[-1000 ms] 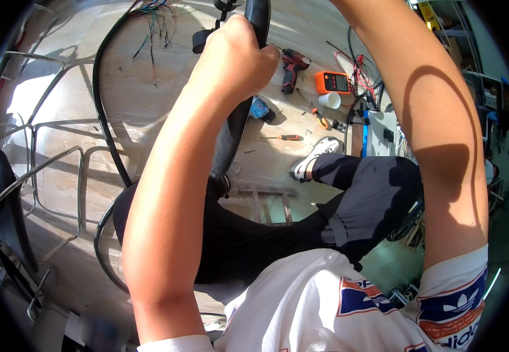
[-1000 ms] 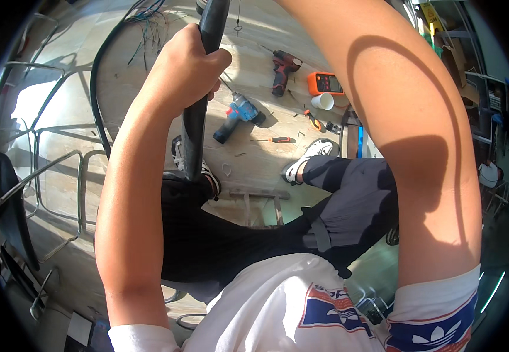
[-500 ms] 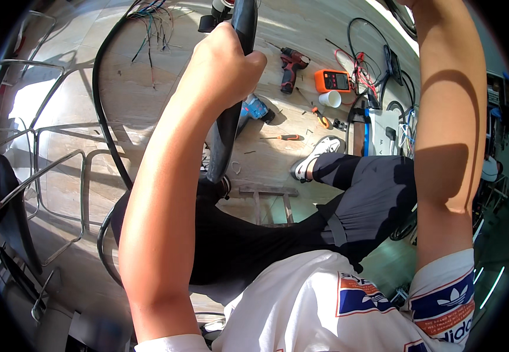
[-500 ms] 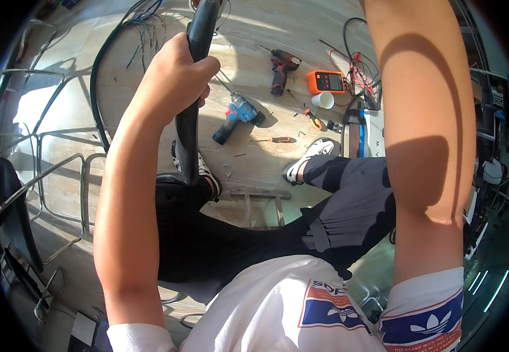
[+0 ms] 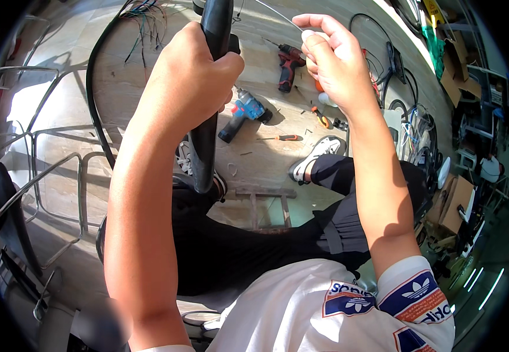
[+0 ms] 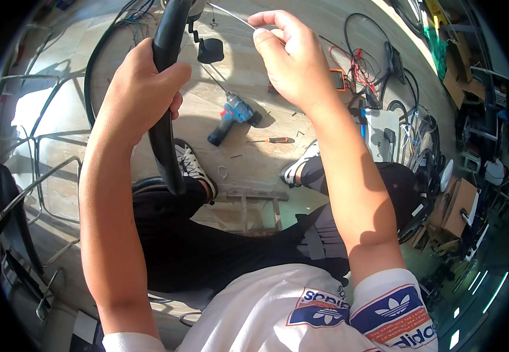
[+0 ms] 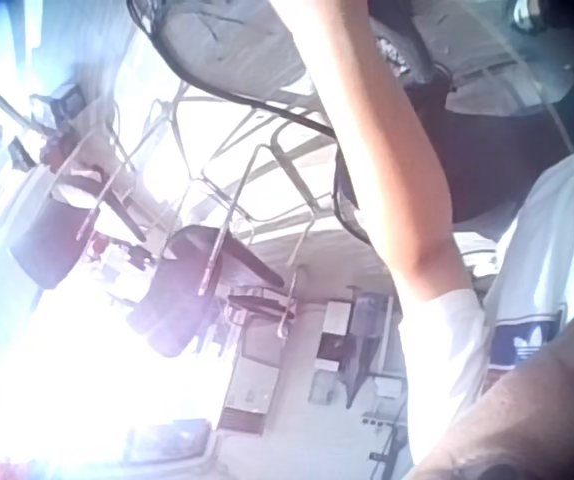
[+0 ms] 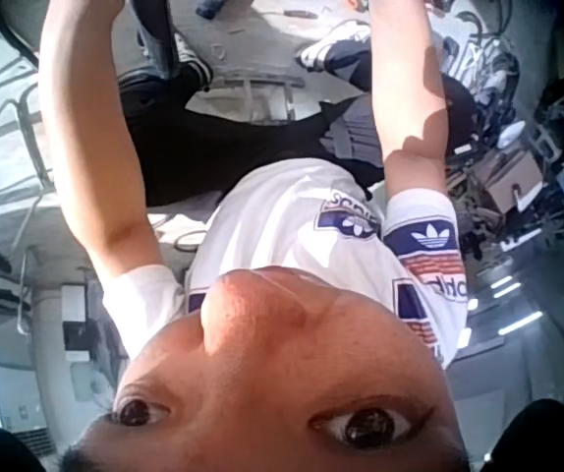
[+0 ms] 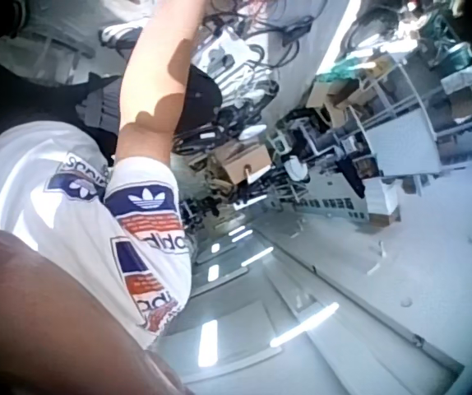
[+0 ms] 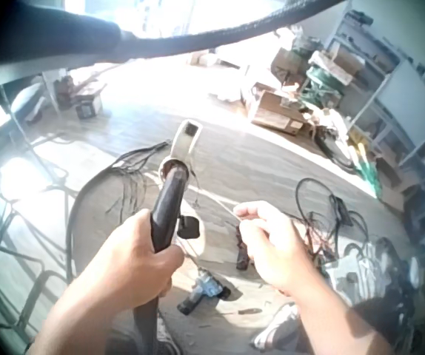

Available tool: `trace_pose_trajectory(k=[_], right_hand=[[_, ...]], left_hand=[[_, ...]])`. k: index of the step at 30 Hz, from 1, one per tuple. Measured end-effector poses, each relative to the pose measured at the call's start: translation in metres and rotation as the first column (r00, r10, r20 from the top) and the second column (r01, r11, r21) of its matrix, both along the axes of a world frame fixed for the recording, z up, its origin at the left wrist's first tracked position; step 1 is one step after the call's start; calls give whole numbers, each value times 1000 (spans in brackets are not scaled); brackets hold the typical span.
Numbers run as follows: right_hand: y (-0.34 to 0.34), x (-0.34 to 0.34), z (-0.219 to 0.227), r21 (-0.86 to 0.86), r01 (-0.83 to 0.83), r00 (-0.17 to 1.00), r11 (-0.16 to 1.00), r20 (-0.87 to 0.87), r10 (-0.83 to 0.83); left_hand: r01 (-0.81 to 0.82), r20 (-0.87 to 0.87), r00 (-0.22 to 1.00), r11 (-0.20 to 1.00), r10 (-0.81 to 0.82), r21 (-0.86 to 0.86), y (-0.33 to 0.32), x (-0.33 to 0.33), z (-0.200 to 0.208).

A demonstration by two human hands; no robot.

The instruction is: The person manipulates a white electric vehicle charging connector and its attached black cable. They use a screwdriver and an electric drill to remove and install screws on the connector housing.

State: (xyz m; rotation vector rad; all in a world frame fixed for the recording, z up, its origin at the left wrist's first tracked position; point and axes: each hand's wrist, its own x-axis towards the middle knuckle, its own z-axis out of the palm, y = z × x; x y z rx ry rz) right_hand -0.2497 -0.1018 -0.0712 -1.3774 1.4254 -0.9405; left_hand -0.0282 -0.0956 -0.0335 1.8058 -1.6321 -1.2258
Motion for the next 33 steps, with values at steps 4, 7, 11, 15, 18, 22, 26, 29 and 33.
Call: trace_pose_trajectory(k=[4,7,11,15,18,22,26,29,33], right_hand=[[-13,28,7,-235,-29,979,972,-201,-20],[-25,38,-6,-420,-23,961,907,-258,-96],[-29,49,-16,-388,37,946,921,-283,-158],[-34,60,-25,-465,30,943,885,-280,-179],[-38,67,-15,-291,51,973,955,-199,-113],[-39,65,-11,-19,35,999,999,35,-34],[-15,70,1,130,-30,990,991,140,11],[-15,71,-18,23,67,998,997,0,-67],[-23,63,-36,67,11,987,998,158,-21]], left_hand=[[0,48,999,1000,-1,21,-3,0,-5],[-9,23,1000,999,8,51,-4,-1,-3],[-1,48,999,999,0,32,-5,-1,-6],[-17,10,1000,1000,17,15,-4,0,-5],[-30,9,1000,999,30,11,0,-3,4],[-37,40,999,999,36,26,-2,2,6],[-39,30,999,999,39,11,-3,10,0],[-46,0,999,998,46,41,-3,8,2],[-60,-5,998,995,61,80,-3,6,5]])
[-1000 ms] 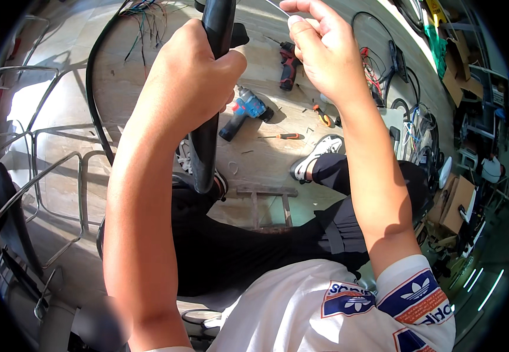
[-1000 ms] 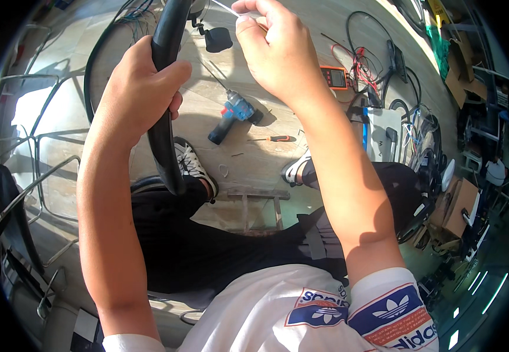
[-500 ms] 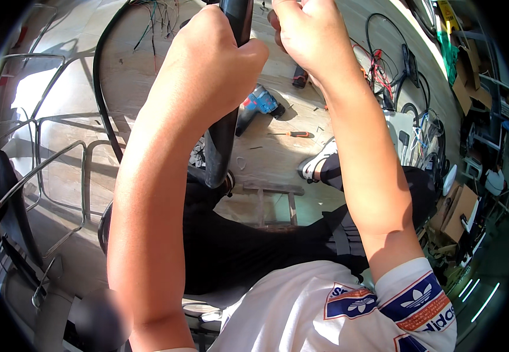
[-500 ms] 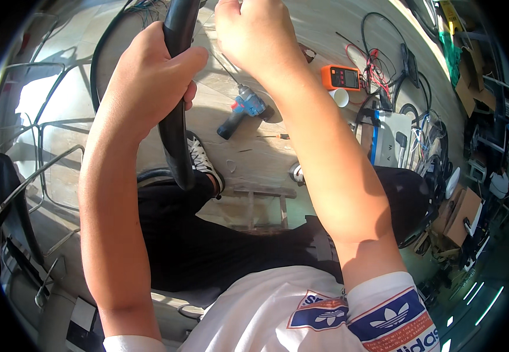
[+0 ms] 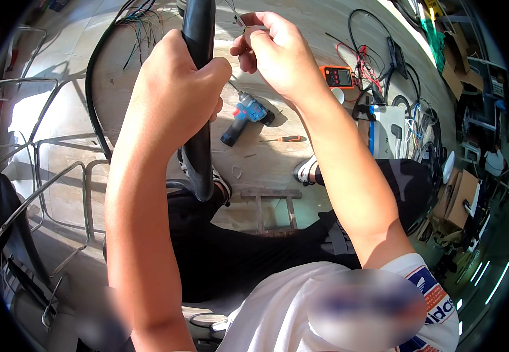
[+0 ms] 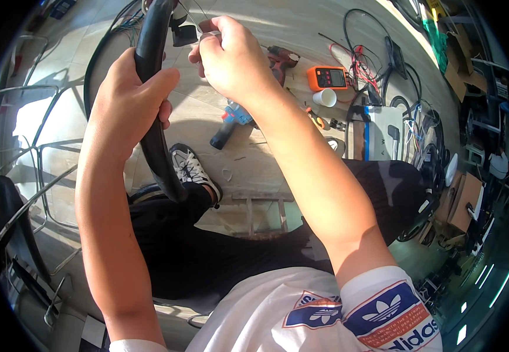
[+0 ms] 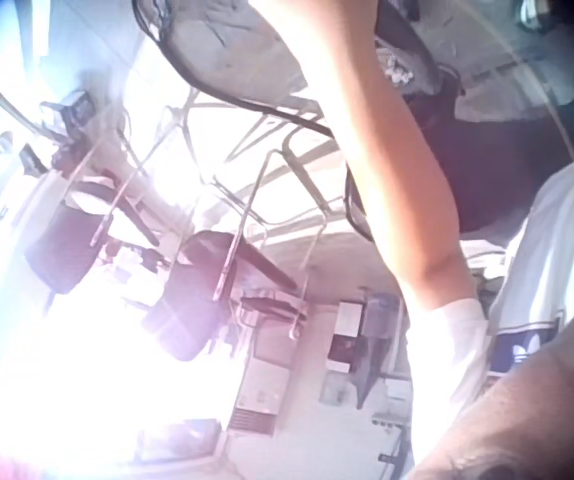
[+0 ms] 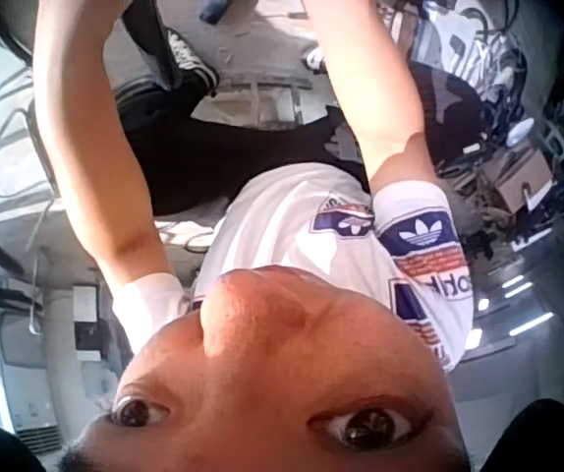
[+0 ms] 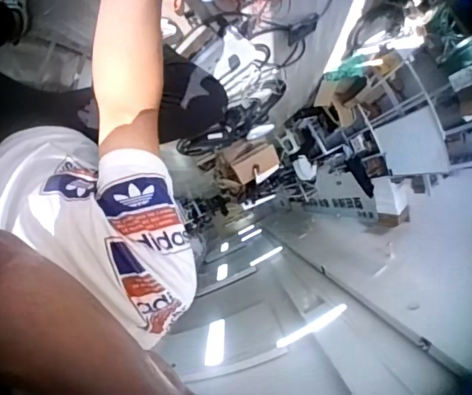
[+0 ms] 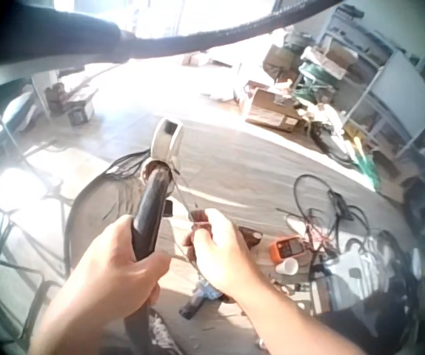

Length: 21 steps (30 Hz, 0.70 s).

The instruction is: The person manipulates a white electric vehicle charging connector and its attached black cable. They use a screwdriver and an electric drill to remove and install screws on the connector housing.

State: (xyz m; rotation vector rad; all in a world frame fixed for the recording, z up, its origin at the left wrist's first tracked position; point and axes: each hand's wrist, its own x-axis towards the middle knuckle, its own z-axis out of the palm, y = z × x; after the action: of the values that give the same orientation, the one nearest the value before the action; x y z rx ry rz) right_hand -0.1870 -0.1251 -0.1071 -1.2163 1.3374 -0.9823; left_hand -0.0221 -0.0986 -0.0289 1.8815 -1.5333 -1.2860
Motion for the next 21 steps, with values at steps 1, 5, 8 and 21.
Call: trace_pose_trajectory(k=[1,5,8,21], right_hand=[[3,0,1,65,20,997,998,67,-25],[10,-16,-10,187,125,952,974,253,-170],[0,-25,-9,194,82,911,978,382,-152],[-102,-11,66,-138,-76,994,987,64,86]], left_hand=[[4,-6,1000,1000,-4,4,0,0,0],[11,-47,999,1000,-12,-19,1,-2,-2],[34,21,999,994,-32,-107,1,2,-15],[32,-38,999,984,-39,-173,11,-8,-13]])
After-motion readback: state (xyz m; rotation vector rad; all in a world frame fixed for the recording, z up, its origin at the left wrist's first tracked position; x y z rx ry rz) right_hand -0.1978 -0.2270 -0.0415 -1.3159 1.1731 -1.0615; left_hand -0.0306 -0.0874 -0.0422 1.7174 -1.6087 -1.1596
